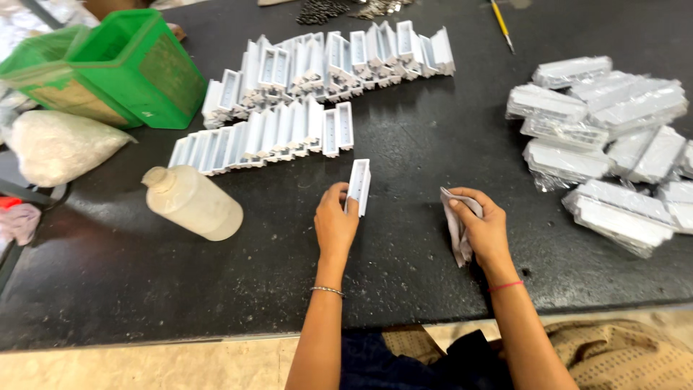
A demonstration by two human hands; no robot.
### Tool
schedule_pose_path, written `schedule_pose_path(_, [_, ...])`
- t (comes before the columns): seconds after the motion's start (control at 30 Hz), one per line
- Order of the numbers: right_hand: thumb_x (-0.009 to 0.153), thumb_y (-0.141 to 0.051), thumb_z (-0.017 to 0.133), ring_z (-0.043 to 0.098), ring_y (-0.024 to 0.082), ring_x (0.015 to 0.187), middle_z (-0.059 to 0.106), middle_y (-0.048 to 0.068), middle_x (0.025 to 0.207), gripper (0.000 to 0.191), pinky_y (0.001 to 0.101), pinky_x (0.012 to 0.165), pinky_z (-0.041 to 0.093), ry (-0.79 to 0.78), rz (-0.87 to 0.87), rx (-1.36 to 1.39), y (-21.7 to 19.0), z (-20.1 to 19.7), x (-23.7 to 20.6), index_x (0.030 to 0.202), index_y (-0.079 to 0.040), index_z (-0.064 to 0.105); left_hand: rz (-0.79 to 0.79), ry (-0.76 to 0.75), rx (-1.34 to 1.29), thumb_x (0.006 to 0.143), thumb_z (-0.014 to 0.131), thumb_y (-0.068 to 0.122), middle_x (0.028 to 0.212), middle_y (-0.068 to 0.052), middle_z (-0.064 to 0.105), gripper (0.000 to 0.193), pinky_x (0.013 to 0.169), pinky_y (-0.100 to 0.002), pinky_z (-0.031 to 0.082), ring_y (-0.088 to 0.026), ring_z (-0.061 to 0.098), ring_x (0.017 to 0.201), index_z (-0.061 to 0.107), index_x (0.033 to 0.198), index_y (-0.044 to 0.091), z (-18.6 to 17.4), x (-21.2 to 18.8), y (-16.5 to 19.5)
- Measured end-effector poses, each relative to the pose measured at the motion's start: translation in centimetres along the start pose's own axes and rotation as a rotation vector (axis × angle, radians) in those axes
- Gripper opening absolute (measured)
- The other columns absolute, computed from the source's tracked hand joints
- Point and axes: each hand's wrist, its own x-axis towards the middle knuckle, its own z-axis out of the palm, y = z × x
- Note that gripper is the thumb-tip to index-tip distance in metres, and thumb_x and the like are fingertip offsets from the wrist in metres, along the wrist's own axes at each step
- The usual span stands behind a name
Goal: The person wipes white plastic channel pieces with a cloth, occasionally applying liquid from a bottle. They handle the pieces one at a time, wiping the interior and exterior surfaces, then place them back on the table. A second person is visible in the background performing a similar task.
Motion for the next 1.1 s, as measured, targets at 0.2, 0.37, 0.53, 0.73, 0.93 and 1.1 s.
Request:
schedule_pose_path(0.2, [0.093,-0.012,0.074,0.063,0.007,0.085,0.073,0.001,0.099,0.021,0.0210,0.074,0.051,-0.014,-0.053,-0.001,0.3,0.1,0.2,0.113,-0.006,0.075,0.077,0.053,0.136,0.076,0.083,0.034,0.110,-0.017,0.064,0.059,0.084,-0.049,0.051,-0.039,0.060,0.103,0.064,0.119,-0.001,0.5,-0.7,0.9])
schedule_pose_path(0.37, [0.094,-0.011,0.073,0.061,0.008,0.082,0.072,0.002,0.097,0.021,0.0223,0.071,0.049,0.006,-0.012,-0.042,0.3,0.1,0.1,0.114,-0.006,0.076,0.044,0.013,0.179,0.078,0.079,0.027,0.107,-0.016,0.060,0.042,0.085,-0.050,0.052,-0.038,0.059,0.104,0.067,0.109,0.001,1.4,0.9,1.3])
schedule_pose_path(0.53, [0.093,-0.011,0.073,0.064,0.007,0.087,0.074,0.001,0.100,0.021,0.0211,0.077,0.051,-0.011,-0.037,-0.007,0.2,0.2,0.3,0.113,-0.005,0.075,0.102,0.090,0.114,0.076,0.078,0.024,0.104,-0.019,0.060,0.036,0.086,-0.051,0.051,-0.040,0.059,0.102,0.069,0.103,0.000,2.0,4.8,0.4])
schedule_pose_path(0.73, [0.093,-0.011,0.074,0.064,0.008,0.088,0.074,0.002,0.102,0.023,0.0223,0.078,0.051,-0.004,-0.043,0.027,0.3,0.2,0.7,0.114,-0.004,0.075,0.100,0.241,0.236,0.082,0.076,0.027,0.114,-0.020,0.060,0.040,0.085,-0.051,0.053,-0.040,0.060,0.106,0.065,0.107,-0.002,3.0,14.1,-0.2])
schedule_pose_path(0.93, [0.094,-0.011,0.073,0.063,0.010,0.086,0.073,0.004,0.100,0.022,0.0237,0.076,0.050,0.026,-0.022,-0.047,0.2,0.1,1.0,0.115,-0.004,0.075,0.045,0.205,0.294,0.078,0.075,0.023,0.116,-0.019,0.059,0.043,0.081,-0.051,0.055,-0.040,0.060,0.107,0.060,0.110,-0.002,5.3,17.8,-1.0])
schedule_pose_path(1.1, [0.095,-0.009,0.072,0.064,0.009,0.090,0.073,0.003,0.104,0.022,0.0223,0.079,0.051,-0.004,-0.067,-0.038,0.7,0.2,1.2,0.116,-0.003,0.074,0.020,0.304,0.376,0.086,0.065,0.011,0.117,-0.017,0.059,0.023,0.083,-0.047,0.056,-0.037,0.060,0.107,0.063,0.108,0.002,7.2,18.7,-1.8])
